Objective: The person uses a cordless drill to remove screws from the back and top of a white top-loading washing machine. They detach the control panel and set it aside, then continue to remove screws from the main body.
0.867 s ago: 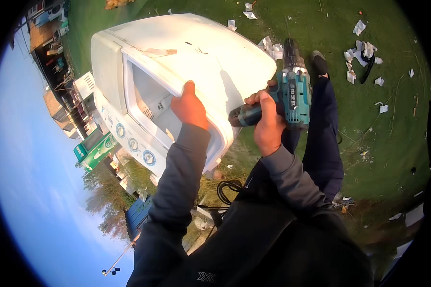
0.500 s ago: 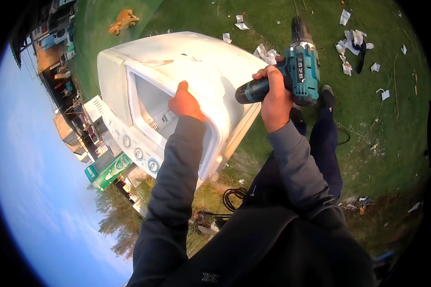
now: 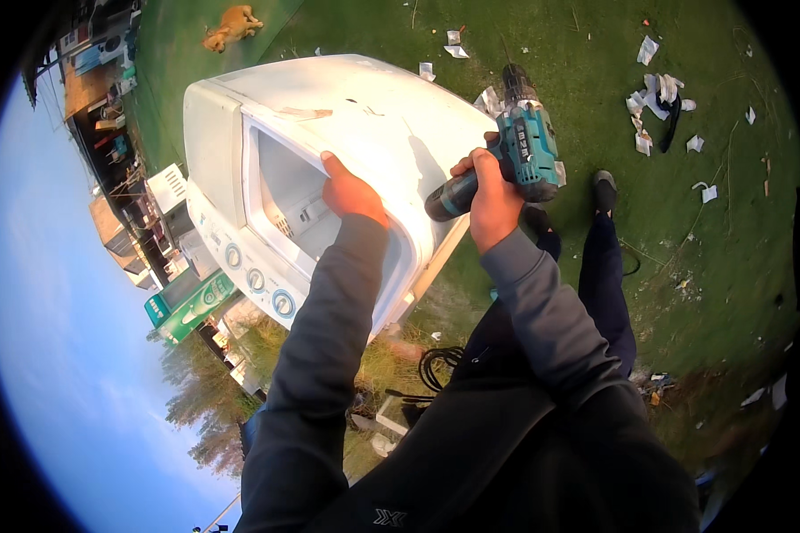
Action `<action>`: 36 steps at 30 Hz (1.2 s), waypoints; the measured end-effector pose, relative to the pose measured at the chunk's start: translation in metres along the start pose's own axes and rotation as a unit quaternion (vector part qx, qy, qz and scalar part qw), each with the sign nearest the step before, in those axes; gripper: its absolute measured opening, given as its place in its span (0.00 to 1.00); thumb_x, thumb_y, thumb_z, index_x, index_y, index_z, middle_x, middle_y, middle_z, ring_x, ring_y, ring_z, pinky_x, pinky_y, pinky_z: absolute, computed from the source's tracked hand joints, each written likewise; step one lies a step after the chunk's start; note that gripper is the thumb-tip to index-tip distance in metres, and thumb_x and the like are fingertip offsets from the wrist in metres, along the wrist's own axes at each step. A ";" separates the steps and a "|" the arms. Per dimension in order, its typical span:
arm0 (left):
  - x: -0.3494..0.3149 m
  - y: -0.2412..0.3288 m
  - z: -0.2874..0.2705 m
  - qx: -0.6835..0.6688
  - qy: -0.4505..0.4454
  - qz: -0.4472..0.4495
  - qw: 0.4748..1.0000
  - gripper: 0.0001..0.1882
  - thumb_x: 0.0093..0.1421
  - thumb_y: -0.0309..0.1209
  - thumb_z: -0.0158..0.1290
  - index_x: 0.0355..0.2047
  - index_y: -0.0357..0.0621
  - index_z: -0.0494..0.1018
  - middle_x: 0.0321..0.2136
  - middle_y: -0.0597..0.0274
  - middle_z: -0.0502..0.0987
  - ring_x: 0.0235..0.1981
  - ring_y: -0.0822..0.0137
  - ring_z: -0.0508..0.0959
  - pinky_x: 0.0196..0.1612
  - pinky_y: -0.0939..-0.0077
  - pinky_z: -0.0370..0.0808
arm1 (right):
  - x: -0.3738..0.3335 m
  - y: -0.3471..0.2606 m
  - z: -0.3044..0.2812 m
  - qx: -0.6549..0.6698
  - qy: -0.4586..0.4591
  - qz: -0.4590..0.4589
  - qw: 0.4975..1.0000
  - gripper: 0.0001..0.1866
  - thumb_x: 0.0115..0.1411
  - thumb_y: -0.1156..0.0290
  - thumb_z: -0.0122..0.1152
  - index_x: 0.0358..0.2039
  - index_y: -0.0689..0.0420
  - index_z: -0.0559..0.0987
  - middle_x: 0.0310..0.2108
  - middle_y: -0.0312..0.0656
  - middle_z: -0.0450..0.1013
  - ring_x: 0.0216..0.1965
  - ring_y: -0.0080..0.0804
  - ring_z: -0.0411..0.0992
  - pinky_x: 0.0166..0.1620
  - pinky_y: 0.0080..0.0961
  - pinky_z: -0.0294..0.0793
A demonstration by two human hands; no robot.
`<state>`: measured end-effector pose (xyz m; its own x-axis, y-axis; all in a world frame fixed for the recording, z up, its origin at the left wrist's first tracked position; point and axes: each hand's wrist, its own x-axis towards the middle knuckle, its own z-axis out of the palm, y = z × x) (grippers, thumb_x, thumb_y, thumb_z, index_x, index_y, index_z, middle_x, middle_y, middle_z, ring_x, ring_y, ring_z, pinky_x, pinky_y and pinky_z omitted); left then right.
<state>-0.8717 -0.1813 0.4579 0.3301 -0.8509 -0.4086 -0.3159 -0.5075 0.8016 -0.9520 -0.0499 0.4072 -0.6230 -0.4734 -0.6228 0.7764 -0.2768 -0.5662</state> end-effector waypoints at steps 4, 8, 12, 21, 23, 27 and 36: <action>0.006 0.002 0.010 0.063 0.063 -0.010 0.996 0.42 0.69 0.57 0.45 0.60 0.21 0.65 0.57 0.39 0.72 0.55 0.48 0.75 0.59 0.59 0.71 | -0.026 -0.028 0.001 -0.055 -0.056 -0.034 0.996 0.21 0.66 0.69 0.55 0.56 0.65 0.65 0.31 0.41 0.73 0.33 0.30 0.76 0.41 0.30 0.76; 0.019 -0.011 0.016 -0.013 0.030 0.057 0.998 0.44 0.67 0.59 0.46 0.55 0.18 0.68 0.53 0.35 0.74 0.53 0.46 0.76 0.57 0.59 0.71 | -0.079 -0.073 0.022 -0.087 -0.159 -0.044 0.982 0.23 0.65 0.72 0.56 0.57 0.64 0.63 0.33 0.41 0.74 0.37 0.29 0.74 0.47 0.32 0.75; 0.032 -0.019 -0.002 0.090 0.011 0.029 0.995 0.43 0.68 0.59 0.46 0.56 0.20 0.68 0.53 0.36 0.74 0.52 0.48 0.77 0.55 0.59 0.74 | -0.107 -0.057 0.023 -0.205 -0.319 -0.253 0.890 0.12 0.61 0.76 0.62 0.45 0.65 0.77 0.36 0.44 0.77 0.36 0.34 0.78 0.38 0.29 0.77; 0.006 -0.005 0.004 0.031 -0.014 -0.007 0.999 0.42 0.70 0.57 0.43 0.60 0.22 0.64 0.56 0.38 0.73 0.52 0.49 0.77 0.54 0.57 0.76 | -0.107 -0.034 0.032 -0.232 -0.401 -0.410 0.786 0.19 0.53 0.74 0.63 0.47 0.65 0.77 0.29 0.45 0.72 0.30 0.45 0.73 0.34 0.39 0.75; 0.002 -0.002 -0.004 -0.007 -0.050 0.001 0.999 0.41 0.70 0.57 0.42 0.60 0.22 0.64 0.56 0.39 0.73 0.52 0.49 0.77 0.54 0.58 0.76 | -0.123 -0.030 0.030 -0.222 -0.401 -0.410 0.789 0.19 0.53 0.74 0.62 0.47 0.64 0.77 0.29 0.44 0.72 0.30 0.43 0.73 0.33 0.38 0.74; 0.002 -0.003 -0.003 0.037 -0.038 -0.011 0.999 0.40 0.71 0.56 0.41 0.60 0.24 0.64 0.56 0.43 0.73 0.53 0.51 0.76 0.55 0.60 0.76 | -0.108 -0.032 0.019 -0.236 -0.386 -0.402 0.796 0.20 0.53 0.74 0.63 0.48 0.65 0.77 0.31 0.47 0.73 0.31 0.45 0.74 0.35 0.37 0.74; -0.018 0.006 0.004 0.038 -0.023 -0.019 0.999 0.38 0.67 0.56 0.44 0.64 0.35 0.65 0.60 0.51 0.72 0.56 0.52 0.75 0.59 0.60 0.72 | -0.077 -0.043 -0.065 -0.010 -0.009 -0.113 0.994 0.14 0.69 0.68 0.59 0.52 0.60 0.75 0.32 0.35 0.75 0.33 0.22 0.74 0.37 0.27 0.76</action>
<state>-0.8832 -0.1692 0.4679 0.3019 -0.8358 -0.4586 -0.3719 -0.5462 0.7506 -0.9439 0.0530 0.4438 -0.7788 -0.4167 -0.4689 0.6150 -0.3602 -0.7014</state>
